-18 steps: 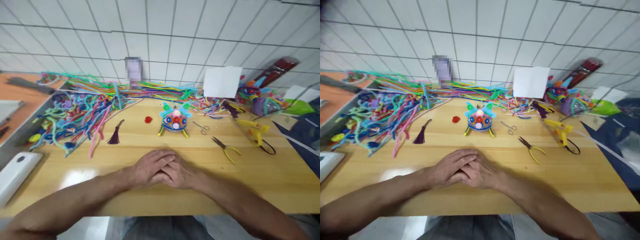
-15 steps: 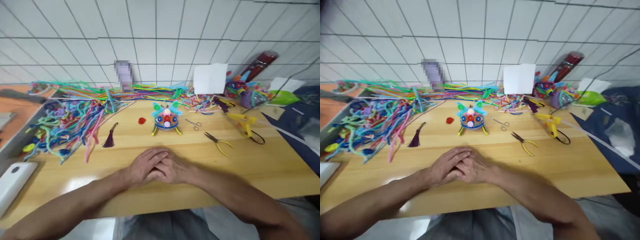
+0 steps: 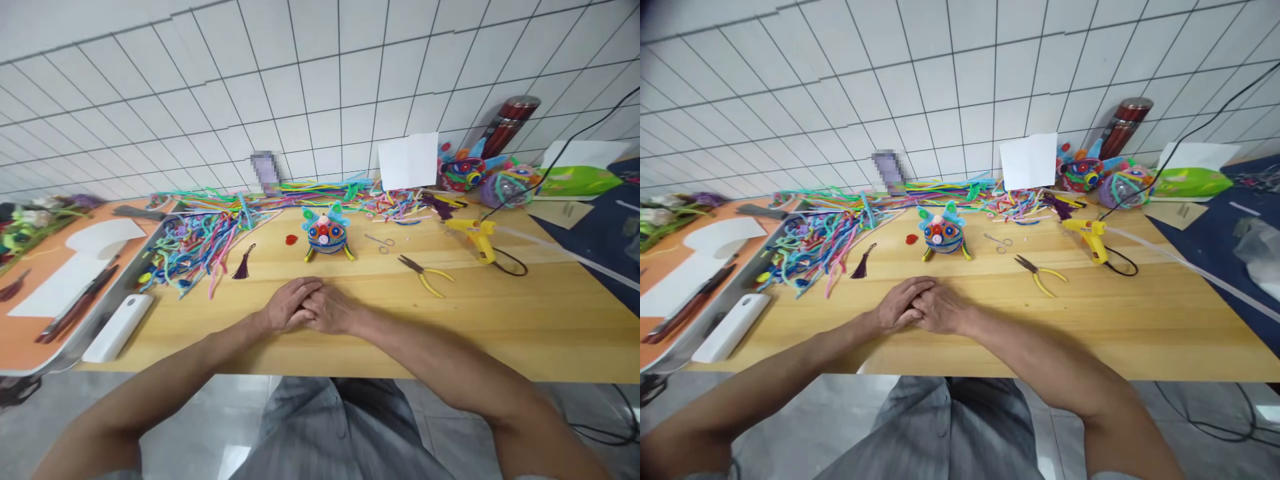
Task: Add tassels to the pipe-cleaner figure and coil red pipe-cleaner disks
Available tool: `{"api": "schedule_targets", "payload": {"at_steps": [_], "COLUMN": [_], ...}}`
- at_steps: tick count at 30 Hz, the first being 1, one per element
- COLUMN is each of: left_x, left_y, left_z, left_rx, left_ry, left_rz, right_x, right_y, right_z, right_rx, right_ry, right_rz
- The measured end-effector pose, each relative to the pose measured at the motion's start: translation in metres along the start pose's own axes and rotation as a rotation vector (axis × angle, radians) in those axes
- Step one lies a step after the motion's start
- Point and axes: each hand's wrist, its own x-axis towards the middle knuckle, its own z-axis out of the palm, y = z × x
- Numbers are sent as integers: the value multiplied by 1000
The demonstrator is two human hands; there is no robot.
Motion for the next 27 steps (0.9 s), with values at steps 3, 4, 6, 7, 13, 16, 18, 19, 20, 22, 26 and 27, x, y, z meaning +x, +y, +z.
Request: {"api": "schedule_targets", "payload": {"at_steps": [3,4,6,7,13,16,18,19,20,22,26,27], "left_x": [-2,-2,-3,-4,-7,-14,-18,-19,-20,-20,-15,-14], "left_y": [-2,-2,0,2,-13,-38,-55,-62,-67,-75,-85,-86], "left_z": [2,3,4,3,-44,-82,-100,-105,-108,-109,-103,-102], "left_rx": [14,19,30,39,276,412,434,438,445,465,514,521], "left_ry": [16,30,74,100,265,296,249,214,180,114,8,-14], "left_rz": [-25,-34,-70,-102,-617,-919,-1052,-1103,-1147,-1210,-1292,-1305], "right_x": [0,0,-1,-1,-6,-7,-8,-8,-8,-9,-10,-10], "right_y": [2,3,4,4,2,2,2,1,1,1,1,2], "right_z": [1,1,0,-1,-12,-14,-14,-14,-14,-15,-16,-16], "right_rx": [-14,-16,1,17,64,81,98,107,115,120,121,124], "right_ry": [22,36,64,70,11,17,17,13,9,5,9,12], "right_rz": [-30,-51,-80,-77,-1,-36,-45,-45,-44,-42,-42,-43]}}
